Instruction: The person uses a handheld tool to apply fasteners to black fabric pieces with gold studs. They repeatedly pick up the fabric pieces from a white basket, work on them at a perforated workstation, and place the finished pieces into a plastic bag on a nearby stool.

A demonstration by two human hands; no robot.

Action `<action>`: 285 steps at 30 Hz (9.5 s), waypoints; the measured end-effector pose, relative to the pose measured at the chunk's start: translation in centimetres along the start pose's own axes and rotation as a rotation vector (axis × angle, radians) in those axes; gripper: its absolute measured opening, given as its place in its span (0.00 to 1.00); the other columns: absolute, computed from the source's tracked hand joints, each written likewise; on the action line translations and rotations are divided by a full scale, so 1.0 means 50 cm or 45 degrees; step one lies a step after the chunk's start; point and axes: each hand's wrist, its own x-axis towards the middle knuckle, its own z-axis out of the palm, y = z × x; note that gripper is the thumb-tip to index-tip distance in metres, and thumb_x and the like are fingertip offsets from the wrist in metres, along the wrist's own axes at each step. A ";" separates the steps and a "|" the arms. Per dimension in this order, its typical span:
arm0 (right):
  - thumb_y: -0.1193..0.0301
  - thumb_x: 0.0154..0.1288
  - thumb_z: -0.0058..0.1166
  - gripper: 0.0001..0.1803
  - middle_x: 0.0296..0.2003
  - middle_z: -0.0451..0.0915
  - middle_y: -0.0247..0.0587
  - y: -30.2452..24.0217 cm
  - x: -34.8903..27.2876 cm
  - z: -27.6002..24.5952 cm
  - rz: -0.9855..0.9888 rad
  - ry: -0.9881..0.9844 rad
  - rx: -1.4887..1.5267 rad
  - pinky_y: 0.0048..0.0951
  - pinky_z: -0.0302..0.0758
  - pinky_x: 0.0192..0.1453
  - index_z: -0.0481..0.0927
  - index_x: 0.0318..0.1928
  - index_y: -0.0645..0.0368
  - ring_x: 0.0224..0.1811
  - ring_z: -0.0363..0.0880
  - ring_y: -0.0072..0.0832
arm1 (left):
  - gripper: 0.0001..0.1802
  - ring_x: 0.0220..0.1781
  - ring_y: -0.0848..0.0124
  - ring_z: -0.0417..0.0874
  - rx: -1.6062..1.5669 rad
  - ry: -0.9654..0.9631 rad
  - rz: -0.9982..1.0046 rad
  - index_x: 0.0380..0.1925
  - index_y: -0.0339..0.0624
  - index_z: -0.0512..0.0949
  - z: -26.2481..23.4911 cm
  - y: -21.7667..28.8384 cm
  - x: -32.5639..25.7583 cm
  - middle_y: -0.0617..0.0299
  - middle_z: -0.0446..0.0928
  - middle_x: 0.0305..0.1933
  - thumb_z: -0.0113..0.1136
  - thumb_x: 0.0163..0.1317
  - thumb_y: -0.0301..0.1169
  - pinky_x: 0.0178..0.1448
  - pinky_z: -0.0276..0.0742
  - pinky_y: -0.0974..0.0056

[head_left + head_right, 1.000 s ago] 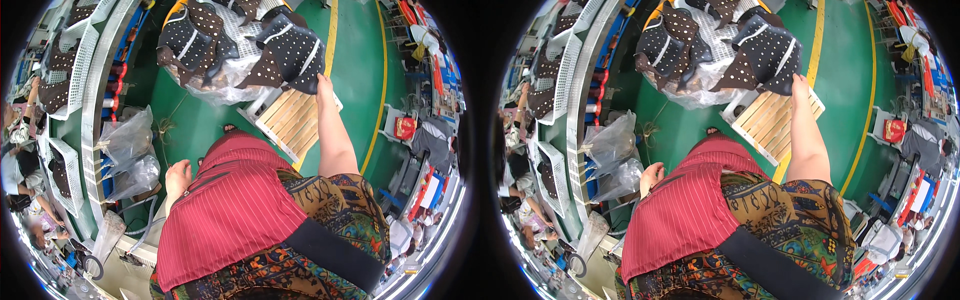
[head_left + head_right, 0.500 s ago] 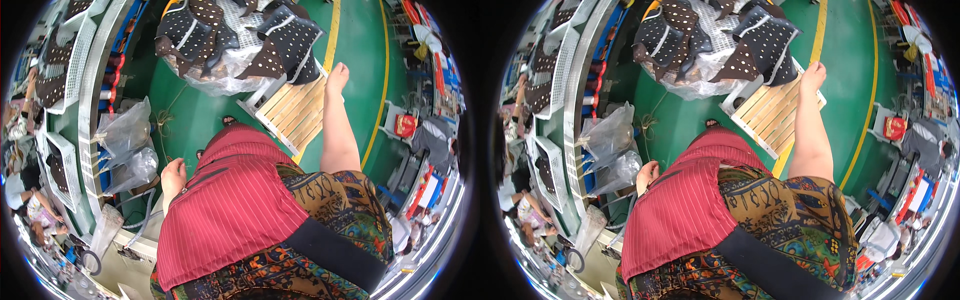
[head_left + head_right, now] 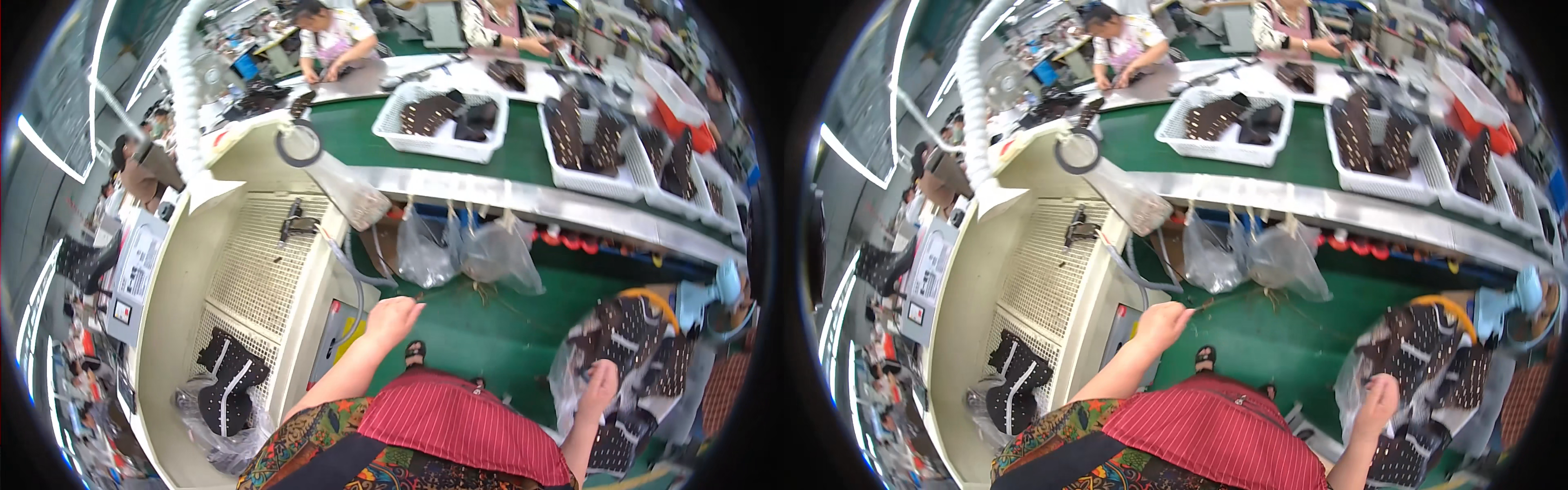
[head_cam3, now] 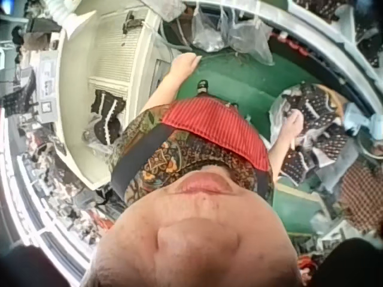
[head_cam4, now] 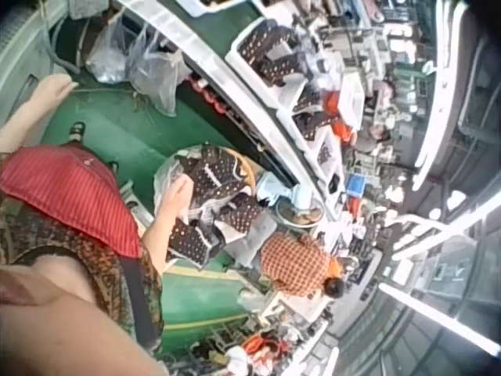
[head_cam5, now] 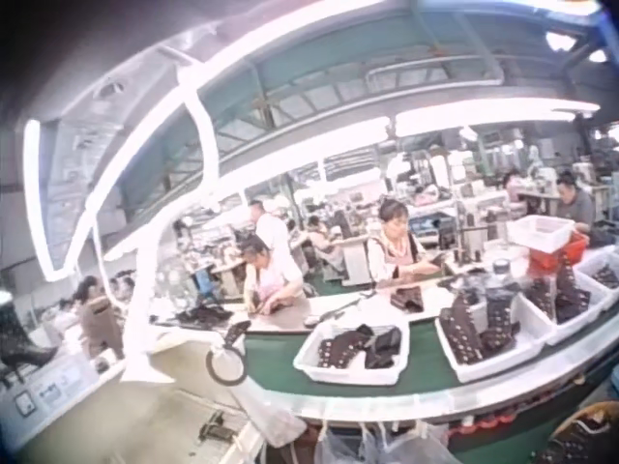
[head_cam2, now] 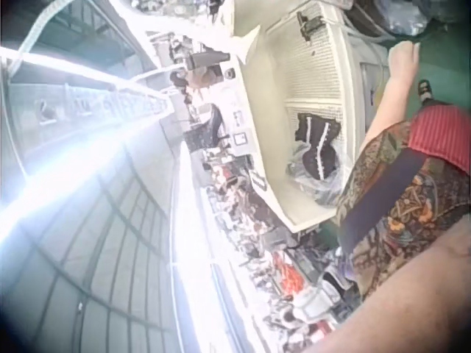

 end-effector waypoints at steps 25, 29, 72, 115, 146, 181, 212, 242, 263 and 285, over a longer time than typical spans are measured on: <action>0.68 0.61 0.52 0.11 0.36 0.79 0.45 -0.657 -0.053 0.754 -1.101 -1.494 0.184 0.39 0.75 0.43 0.79 0.42 0.57 0.40 0.78 0.44 | 0.42 0.65 0.48 0.63 0.142 0.125 -2.160 0.61 0.36 0.62 -0.317 -0.554 -0.464 0.42 0.59 0.65 0.59 0.54 0.55 0.66 0.59 0.44; 0.66 0.62 0.50 0.12 0.37 0.80 0.46 -0.714 -0.067 0.815 -1.250 -1.654 0.182 0.40 0.76 0.43 0.78 0.43 0.58 0.41 0.78 0.43 | 0.39 0.61 0.46 0.68 0.056 0.076 -2.156 0.59 0.34 0.62 -0.336 -0.574 -0.433 0.40 0.60 0.64 0.62 0.55 0.49 0.62 0.69 0.50; 0.65 0.64 0.46 0.14 0.43 0.79 0.44 -0.765 -0.147 0.998 -1.708 -2.338 0.175 0.43 0.76 0.44 0.77 0.47 0.55 0.41 0.79 0.44 | 0.17 0.51 0.62 0.77 0.457 0.102 -1.809 0.47 0.51 0.79 -0.413 -0.698 -0.519 0.62 0.81 0.43 0.63 0.55 0.34 0.72 0.50 0.44; 0.76 0.62 0.41 0.13 0.33 0.78 0.41 -0.800 -0.285 1.070 0.023 -2.836 0.178 0.26 0.78 0.35 0.73 0.45 0.67 0.28 0.79 0.24 | 0.13 0.42 0.55 0.79 0.446 0.613 -1.228 0.38 0.46 0.80 -0.469 -0.791 -0.292 0.55 0.79 0.40 0.53 0.62 0.41 0.45 0.75 0.55; 0.66 0.63 0.55 0.16 0.35 0.80 0.36 -0.748 0.079 1.256 0.299 -2.254 0.010 0.21 0.74 0.35 0.75 0.46 0.65 0.32 0.78 0.20 | 0.19 0.48 0.65 0.78 -0.099 1.056 -1.681 0.50 0.43 0.75 -0.292 -0.923 -0.283 0.57 0.75 0.51 0.58 0.57 0.27 0.52 0.73 0.65; 0.67 0.60 0.53 0.22 0.37 0.80 0.55 -1.046 -0.206 1.206 -1.286 -2.031 0.251 0.37 0.73 0.48 0.69 0.52 0.68 0.41 0.80 0.44 | 0.28 0.63 0.52 0.68 0.020 0.646 -1.710 0.50 0.41 0.75 -0.328 -0.419 -0.361 0.48 0.69 0.60 0.62 0.54 0.47 0.68 0.50 0.40; 0.67 0.58 0.55 0.20 0.30 0.78 0.55 -0.932 -0.038 0.947 -1.311 -1.972 -0.383 0.42 0.72 0.41 0.71 0.48 0.64 0.35 0.77 0.51 | 0.15 0.46 0.55 0.78 0.037 0.568 -1.536 0.41 0.42 0.78 -0.300 -0.472 -0.377 0.55 0.78 0.41 0.64 0.52 0.28 0.49 0.74 0.58; 0.68 0.58 0.56 0.17 0.31 0.78 0.55 -0.894 -0.106 0.887 -1.329 -2.235 -0.372 0.37 0.73 0.42 0.73 0.44 0.66 0.35 0.77 0.46 | 0.16 0.53 0.61 0.76 0.082 0.501 -1.393 0.45 0.47 0.76 -0.262 -0.507 -0.428 0.60 0.79 0.46 0.62 0.55 0.32 0.58 0.68 0.54; 0.61 0.64 0.53 0.25 0.39 0.80 0.54 -0.785 0.049 1.169 -0.618 -1.791 -0.380 0.31 0.77 0.42 0.73 0.50 0.73 0.37 0.81 0.36 | 0.13 0.39 0.73 0.80 -0.839 0.835 -1.270 0.43 0.36 0.79 -0.383 -0.507 -0.356 0.58 0.82 0.38 0.60 0.59 0.29 0.45 0.74 0.68; 0.39 0.68 0.33 0.36 0.41 0.79 0.39 -0.674 -0.072 0.778 0.699 -2.073 1.199 0.24 0.68 0.39 0.75 0.51 0.61 0.40 0.76 0.26 | 0.12 0.38 0.62 0.79 -0.532 0.546 -0.515 0.42 0.31 0.77 -0.380 -0.371 -0.200 0.53 0.78 0.37 0.56 0.57 0.20 0.45 0.73 0.63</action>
